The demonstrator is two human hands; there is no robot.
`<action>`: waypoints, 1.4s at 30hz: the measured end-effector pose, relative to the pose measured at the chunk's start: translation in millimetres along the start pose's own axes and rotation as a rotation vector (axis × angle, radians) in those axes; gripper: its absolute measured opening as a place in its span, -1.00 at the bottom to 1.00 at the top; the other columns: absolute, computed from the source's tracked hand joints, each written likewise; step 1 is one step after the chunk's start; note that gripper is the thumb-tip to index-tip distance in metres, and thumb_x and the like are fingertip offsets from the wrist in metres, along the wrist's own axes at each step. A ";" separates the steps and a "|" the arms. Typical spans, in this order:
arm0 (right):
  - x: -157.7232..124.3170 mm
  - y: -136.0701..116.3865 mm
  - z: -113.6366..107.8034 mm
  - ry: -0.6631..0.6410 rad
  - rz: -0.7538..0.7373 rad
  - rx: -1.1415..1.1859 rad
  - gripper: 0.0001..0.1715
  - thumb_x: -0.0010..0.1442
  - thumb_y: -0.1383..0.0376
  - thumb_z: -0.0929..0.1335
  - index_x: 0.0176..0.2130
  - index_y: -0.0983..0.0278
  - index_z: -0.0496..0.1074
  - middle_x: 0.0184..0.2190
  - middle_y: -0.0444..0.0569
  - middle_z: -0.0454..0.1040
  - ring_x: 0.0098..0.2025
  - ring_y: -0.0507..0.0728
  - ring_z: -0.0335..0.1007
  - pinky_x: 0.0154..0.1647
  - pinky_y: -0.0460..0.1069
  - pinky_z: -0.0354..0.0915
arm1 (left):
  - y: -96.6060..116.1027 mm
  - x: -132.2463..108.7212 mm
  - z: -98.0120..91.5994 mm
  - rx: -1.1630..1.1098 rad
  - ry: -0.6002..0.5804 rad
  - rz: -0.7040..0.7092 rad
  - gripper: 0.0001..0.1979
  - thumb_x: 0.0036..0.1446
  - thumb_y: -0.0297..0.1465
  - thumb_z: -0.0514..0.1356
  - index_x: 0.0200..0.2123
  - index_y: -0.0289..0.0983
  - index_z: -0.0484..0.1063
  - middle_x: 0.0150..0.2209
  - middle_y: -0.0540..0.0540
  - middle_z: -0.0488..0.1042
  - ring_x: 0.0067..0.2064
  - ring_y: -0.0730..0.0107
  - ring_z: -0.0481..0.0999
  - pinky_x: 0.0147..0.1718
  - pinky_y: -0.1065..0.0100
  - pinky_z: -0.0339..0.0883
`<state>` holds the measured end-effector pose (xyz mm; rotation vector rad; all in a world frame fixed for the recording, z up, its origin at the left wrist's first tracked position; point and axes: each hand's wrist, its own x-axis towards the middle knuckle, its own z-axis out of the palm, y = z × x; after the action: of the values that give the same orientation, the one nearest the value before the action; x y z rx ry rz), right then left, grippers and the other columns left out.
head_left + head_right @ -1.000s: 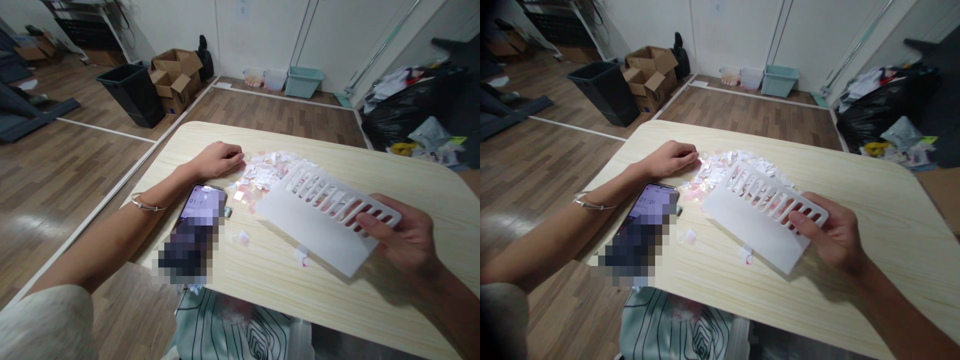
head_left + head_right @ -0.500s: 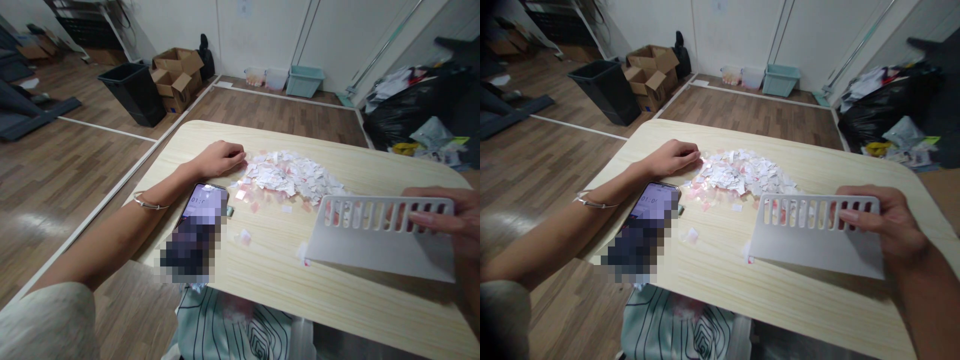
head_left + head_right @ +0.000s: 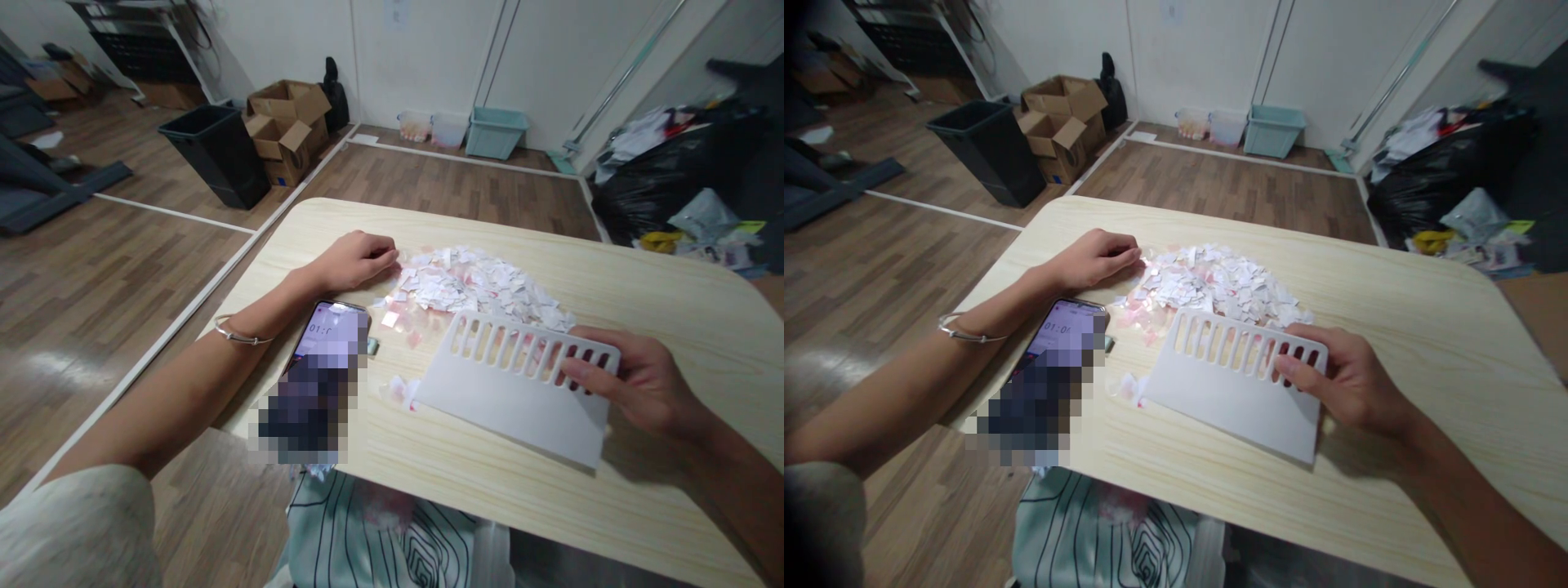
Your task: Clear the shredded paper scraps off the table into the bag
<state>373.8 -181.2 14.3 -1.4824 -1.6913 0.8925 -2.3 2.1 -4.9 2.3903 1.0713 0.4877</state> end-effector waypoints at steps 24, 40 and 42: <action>-1.1 4.3 -1.4 -0.079 0.005 0.097 -0.56 0.13 -0.12 0.69 -0.48 0.13 0.74 -0.64 -0.05 0.59 -0.65 0.15 0.45 -0.66 -0.02 0.36 | -1.4 0.6 0.7 0.001 0.002 0.009 -0.67 0.44 -0.24 0.14 -0.43 -0.18 0.37 -0.52 0.00 0.38 -0.45 0.33 0.30 -0.35 0.23 0.07; -4.0 -1.1 7.6 -0.198 -0.003 0.110 -0.72 0.22 0.01 0.65 -0.37 0.12 0.78 -0.52 -0.06 0.70 -0.54 0.18 0.60 -0.57 -0.04 0.46 | -0.9 -0.3 0.4 -0.004 0.006 0.006 -0.66 0.43 -0.25 0.14 -0.44 -0.18 0.37 -0.54 0.02 0.35 -0.45 0.33 0.28 -0.34 0.23 0.07; -4.5 -1.6 7.9 -0.230 -0.008 0.109 -0.72 0.25 -0.01 0.64 -0.34 0.12 0.79 -0.51 -0.05 0.71 -0.54 0.18 0.61 -0.56 -0.04 0.47 | -0.5 -0.1 0.4 -0.003 0.004 0.004 -0.66 0.43 -0.25 0.14 -0.44 -0.18 0.37 -0.53 0.02 0.35 -0.45 0.34 0.28 -0.35 0.23 0.06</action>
<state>366.7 -186.2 11.3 -1.3413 -1.7787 1.1695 -2.4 2.2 -5.5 2.3904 1.0673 0.4955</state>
